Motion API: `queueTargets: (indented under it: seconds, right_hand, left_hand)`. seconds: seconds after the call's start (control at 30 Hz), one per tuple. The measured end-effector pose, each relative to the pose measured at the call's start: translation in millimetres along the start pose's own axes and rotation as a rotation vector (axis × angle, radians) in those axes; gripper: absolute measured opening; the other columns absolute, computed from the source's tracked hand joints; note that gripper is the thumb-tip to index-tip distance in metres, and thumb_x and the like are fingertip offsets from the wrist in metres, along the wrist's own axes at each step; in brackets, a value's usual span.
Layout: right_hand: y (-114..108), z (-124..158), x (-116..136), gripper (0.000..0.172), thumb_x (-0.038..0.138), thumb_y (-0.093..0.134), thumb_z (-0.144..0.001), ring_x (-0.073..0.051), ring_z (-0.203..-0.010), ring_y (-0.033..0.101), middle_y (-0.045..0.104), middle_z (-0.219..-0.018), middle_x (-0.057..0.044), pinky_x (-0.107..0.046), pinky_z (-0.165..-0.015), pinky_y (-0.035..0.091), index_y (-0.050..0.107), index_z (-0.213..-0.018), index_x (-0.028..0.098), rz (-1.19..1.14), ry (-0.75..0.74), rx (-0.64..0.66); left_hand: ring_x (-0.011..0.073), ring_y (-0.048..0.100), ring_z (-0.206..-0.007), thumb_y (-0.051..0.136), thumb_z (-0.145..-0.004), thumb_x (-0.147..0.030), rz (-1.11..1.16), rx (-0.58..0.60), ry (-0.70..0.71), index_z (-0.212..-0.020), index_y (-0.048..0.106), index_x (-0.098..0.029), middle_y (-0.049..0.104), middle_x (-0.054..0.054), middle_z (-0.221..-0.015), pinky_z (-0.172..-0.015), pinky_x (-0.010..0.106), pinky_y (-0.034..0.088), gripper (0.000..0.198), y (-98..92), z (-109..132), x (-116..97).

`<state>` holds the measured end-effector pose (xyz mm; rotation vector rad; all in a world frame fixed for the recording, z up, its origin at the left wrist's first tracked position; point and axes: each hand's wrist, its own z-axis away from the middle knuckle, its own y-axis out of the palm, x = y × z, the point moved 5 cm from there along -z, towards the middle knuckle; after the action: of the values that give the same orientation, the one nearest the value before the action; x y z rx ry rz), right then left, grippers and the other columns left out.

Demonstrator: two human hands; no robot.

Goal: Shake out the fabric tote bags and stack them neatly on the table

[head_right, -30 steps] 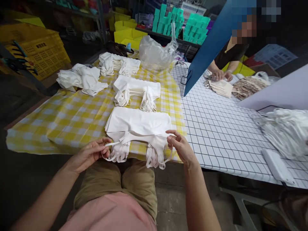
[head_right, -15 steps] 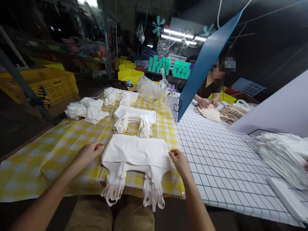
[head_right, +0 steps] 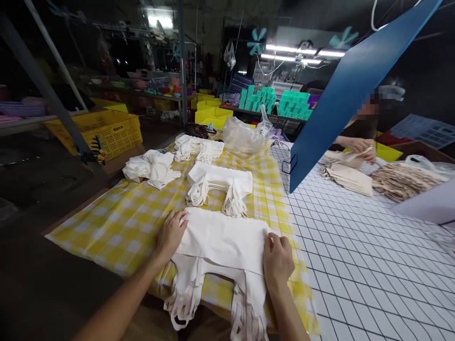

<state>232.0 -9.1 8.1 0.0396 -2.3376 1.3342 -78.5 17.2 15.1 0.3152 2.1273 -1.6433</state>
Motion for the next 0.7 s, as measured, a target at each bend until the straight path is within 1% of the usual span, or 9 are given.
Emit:
queueTargets:
  seconds: [0.07, 0.13, 0.27, 0.33, 0.43, 0.47, 0.53, 0.6, 0.7]
  right_hand:
    - [0, -1, -1, 0.037, 0.043, 0.035, -0.087, -0.020, -0.079, 0.049, 0.054, -0.085, -0.008, -0.027, -0.052, 0.028, 0.064, -0.087, 0.020, -0.001, 0.014, -0.004]
    - [2, -3, -2, 0.035, 0.045, 0.037, -0.085, -0.022, -0.084, 0.049, 0.054, -0.086, -0.008, -0.028, -0.053, 0.029, 0.062, -0.084, 0.020, 0.005, 0.039, 0.038]
    - [9, -8, -7, 0.033, 0.049, 0.041, -0.082, -0.024, -0.087, 0.048, 0.053, -0.086, -0.007, -0.029, -0.056, 0.032, 0.057, -0.085, 0.020, 0.012, 0.068, 0.138]
    - [9, -9, -7, 0.031, 0.049, 0.040, -0.081, -0.024, -0.085, 0.047, 0.052, -0.083, -0.007, -0.030, -0.057, 0.033, 0.054, -0.079, 0.020, -0.022, 0.046, 0.152]
    - [1, -11, -4, 0.030, 0.048, 0.039, -0.079, -0.022, -0.080, 0.046, 0.051, -0.080, -0.006, -0.031, -0.063, 0.035, 0.048, -0.069, 0.021, -0.131, -0.021, 0.085]
    - [-3, -11, -3, 0.030, 0.048, 0.040, -0.079, -0.021, -0.077, 0.046, 0.051, -0.077, -0.005, -0.031, -0.064, 0.036, 0.046, -0.067, 0.021, -0.179, -0.027, 0.053]
    - [-11, -12, -4, 0.030, 0.048, 0.042, -0.079, -0.018, -0.067, 0.044, 0.049, -0.068, -0.002, -0.030, -0.062, 0.035, 0.043, -0.064, 0.022, -0.285, 0.022, 0.029]
    - [-16, -14, -8, 0.032, 0.050, 0.046, -0.077, -0.015, -0.059, 0.041, 0.046, -0.059, 0.002, -0.027, -0.056, 0.034, 0.043, -0.063, 0.021, -0.397, 0.109, 0.080]
    - [-18, -21, -8, 0.037, 0.055, 0.055, -0.071, -0.013, -0.056, 0.042, 0.047, -0.056, 0.002, -0.025, -0.050, 0.032, 0.048, -0.062, 0.020, -0.577, 0.158, 0.282]
  left_hand:
    - [0.0199, 0.055, -0.094, 0.049, -0.082, -0.021, 0.014, -0.016, 0.000, -0.093, 0.058, -0.018, 0.058, 0.007, -0.099, -0.079, 0.028, 0.043, 0.015, 1.1, -3, -1]
    - [0.0205, 0.054, -0.094, 0.053, -0.080, -0.024, 0.047, 0.002, -0.017, -0.087, 0.058, -0.017, 0.058, 0.007, -0.096, -0.080, 0.029, 0.043, 0.011, 4.7, -8, 2]
    - [0.0205, 0.055, -0.090, 0.059, -0.075, -0.031, 0.097, 0.070, -0.061, -0.079, 0.057, -0.016, 0.058, 0.008, -0.091, -0.079, 0.030, 0.042, 0.016, 11.9, -22, 11]
    - [0.0198, 0.055, -0.086, 0.061, -0.072, -0.032, 0.115, 0.126, -0.078, -0.072, 0.056, -0.015, 0.057, 0.007, -0.086, -0.077, 0.029, 0.042, 0.017, 14.0, -28, 15]
    - [0.0176, 0.053, -0.078, 0.063, -0.066, -0.027, 0.213, 0.193, -0.086, -0.063, 0.053, -0.016, 0.054, 0.004, -0.078, -0.074, 0.028, 0.041, 0.015, 13.4, -35, 20]
    - [0.0171, 0.052, -0.077, 0.063, -0.064, -0.025, 0.262, 0.183, -0.074, -0.061, 0.053, -0.016, 0.053, 0.003, -0.077, -0.073, 0.027, 0.041, 0.014, 11.2, -37, 20]
    - [0.0161, 0.051, -0.073, 0.063, -0.061, -0.024, 0.377, 0.135, -0.036, -0.060, 0.051, -0.017, 0.051, 0.001, -0.073, -0.071, 0.027, 0.040, 0.014, 4.7, -37, 19]
    - [0.0141, 0.048, -0.067, 0.061, -0.061, -0.026, 0.526, 0.127, 0.000, -0.059, 0.047, -0.018, 0.048, -0.002, -0.066, -0.066, 0.025, 0.039, 0.016, -0.8, -36, 16]
    - [0.0114, 0.047, -0.059, 0.060, -0.063, -0.036, 0.810, 0.243, 0.002, -0.062, 0.045, -0.018, 0.049, -0.004, -0.060, -0.058, 0.023, 0.037, 0.023, -3.9, -31, 8]
